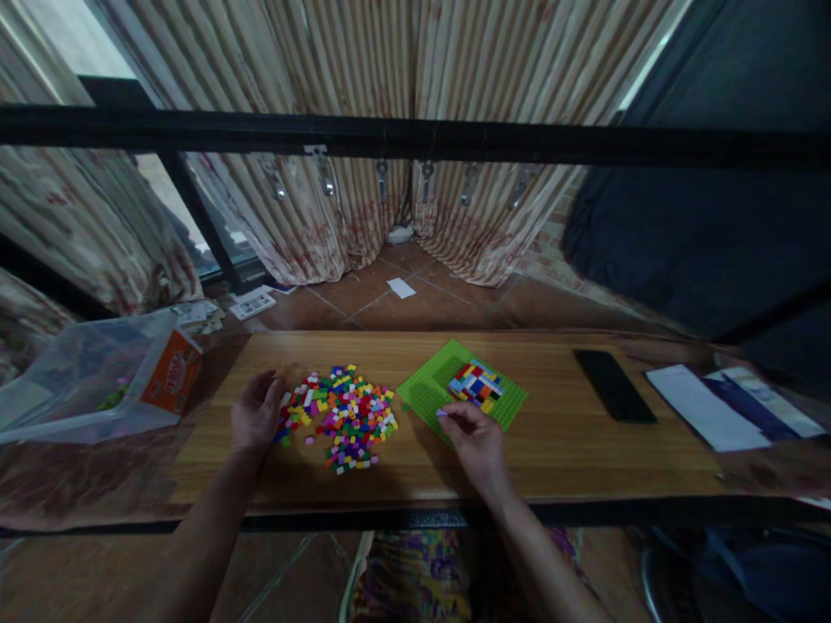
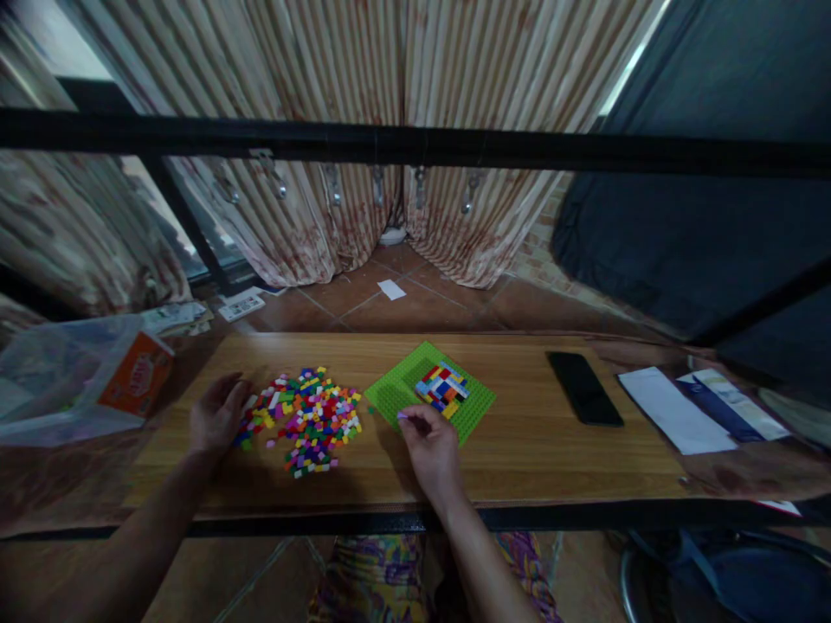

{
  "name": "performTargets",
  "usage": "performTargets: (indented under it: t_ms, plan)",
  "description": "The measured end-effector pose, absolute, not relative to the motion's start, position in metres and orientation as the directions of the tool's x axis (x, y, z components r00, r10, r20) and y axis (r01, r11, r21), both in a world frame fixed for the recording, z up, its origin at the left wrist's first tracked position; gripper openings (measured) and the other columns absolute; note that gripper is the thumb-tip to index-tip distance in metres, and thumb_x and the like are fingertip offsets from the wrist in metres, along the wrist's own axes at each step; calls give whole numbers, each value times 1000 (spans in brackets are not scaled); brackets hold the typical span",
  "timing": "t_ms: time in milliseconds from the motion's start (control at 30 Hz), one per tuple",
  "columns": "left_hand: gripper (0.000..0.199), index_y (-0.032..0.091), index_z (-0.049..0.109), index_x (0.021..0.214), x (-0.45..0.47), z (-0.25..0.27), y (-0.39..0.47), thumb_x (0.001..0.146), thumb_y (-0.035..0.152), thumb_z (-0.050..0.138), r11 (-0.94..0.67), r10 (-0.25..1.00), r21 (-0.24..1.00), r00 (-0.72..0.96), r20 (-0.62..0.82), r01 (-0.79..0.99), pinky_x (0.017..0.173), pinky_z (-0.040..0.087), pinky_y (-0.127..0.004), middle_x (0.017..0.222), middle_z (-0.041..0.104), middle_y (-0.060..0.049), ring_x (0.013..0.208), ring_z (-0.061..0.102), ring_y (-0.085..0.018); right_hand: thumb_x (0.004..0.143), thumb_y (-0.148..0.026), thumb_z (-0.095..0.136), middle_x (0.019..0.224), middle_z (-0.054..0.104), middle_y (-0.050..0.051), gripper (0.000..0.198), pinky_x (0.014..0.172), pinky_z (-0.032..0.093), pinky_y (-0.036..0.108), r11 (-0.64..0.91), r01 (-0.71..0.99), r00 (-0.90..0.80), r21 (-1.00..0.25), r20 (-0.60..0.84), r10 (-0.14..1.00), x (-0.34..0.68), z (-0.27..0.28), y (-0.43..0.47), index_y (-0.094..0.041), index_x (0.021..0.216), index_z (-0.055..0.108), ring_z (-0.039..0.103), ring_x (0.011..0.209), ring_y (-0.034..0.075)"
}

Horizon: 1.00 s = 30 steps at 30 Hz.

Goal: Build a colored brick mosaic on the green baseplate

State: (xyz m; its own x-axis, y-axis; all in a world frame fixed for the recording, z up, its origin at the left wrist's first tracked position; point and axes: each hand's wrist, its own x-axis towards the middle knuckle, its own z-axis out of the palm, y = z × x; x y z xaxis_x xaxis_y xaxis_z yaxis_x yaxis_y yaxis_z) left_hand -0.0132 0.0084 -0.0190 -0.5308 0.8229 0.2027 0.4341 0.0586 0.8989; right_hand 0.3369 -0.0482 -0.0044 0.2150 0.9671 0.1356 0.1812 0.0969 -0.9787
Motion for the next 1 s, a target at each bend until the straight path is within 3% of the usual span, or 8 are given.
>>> performTargets:
  t_ms: [133, 267, 500, 667, 733, 900, 1000]
  plan:
    - [35, 19, 65, 103, -10, -14, 8, 75, 39, 62, 112, 823, 905, -549, 148, 411, 80, 58, -34, 93, 72, -8, 87, 70, -23, 73, -44, 73, 76, 74, 4, 27, 67, 57, 35, -2, 96, 397, -995, 37, 917, 378, -12, -55, -19, 82, 71, 69, 69, 21]
    - [38, 19, 66, 106, -10, -13, 7, 74, 39, 61, 157, 815, 895, -566, 122, 418, 84, 57, -35, 96, 73, -7, 90, 70, -23, 74, -44, 72, 85, 75, 8, 33, 69, 56, 36, 10, 193, 484, -981, 104, 869, 408, -15, -50, -17, 92, 71, 69, 74, 22]
    - [40, 19, 66, 109, -12, -15, 7, 75, 41, 60, 172, 822, 864, -553, 139, 473, 91, 54, -40, 98, 72, -9, 95, 69, -25, 80, -42, 66, 92, 75, 10, 27, 81, 53, 39, 77, 435, 438, -897, 285, 852, 413, -16, -35, -18, 89, 73, 69, 85, 24]
    - [38, 21, 66, 109, -13, -17, 8, 76, 39, 60, 167, 816, 868, -559, 145, 468, 90, 55, -38, 100, 73, -8, 96, 70, -25, 81, -42, 65, 91, 74, 10, 25, 82, 52, 39, 119, 488, 406, -864, 346, 846, 414, -20, -32, -19, 86, 75, 67, 86, 23]
    - [39, 21, 66, 111, -13, -17, 7, 76, 39, 61, 183, 819, 867, -560, 127, 463, 89, 56, -38, 101, 73, -8, 96, 70, -25, 78, -42, 67, 90, 74, 9, 25, 82, 52, 39, 120, 462, 424, -879, 338, 840, 413, -20, -30, -19, 84, 75, 67, 85, 23]
    - [41, 19, 63, 116, -7, -8, 5, 79, 36, 58, 232, 827, 849, -556, 85, 474, 93, 54, -37, 108, 73, -10, 102, 69, -24, 62, -39, 79, 80, 75, 7, 26, 76, 53, 37, 43, 136, 571, -990, 113, 813, 408, -22, -21, -17, 75, 75, 68, 75, 22]
    - [40, 18, 64, 115, -4, -4, 4, 79, 34, 58, 230, 827, 853, -557, 83, 468, 91, 55, -36, 107, 73, -10, 100, 70, -24, 59, -37, 79, 75, 75, 6, 25, 71, 54, 36, 29, 59, 602, -998, 59, 796, 405, -24, -16, -17, 72, 74, 68, 71, 21]
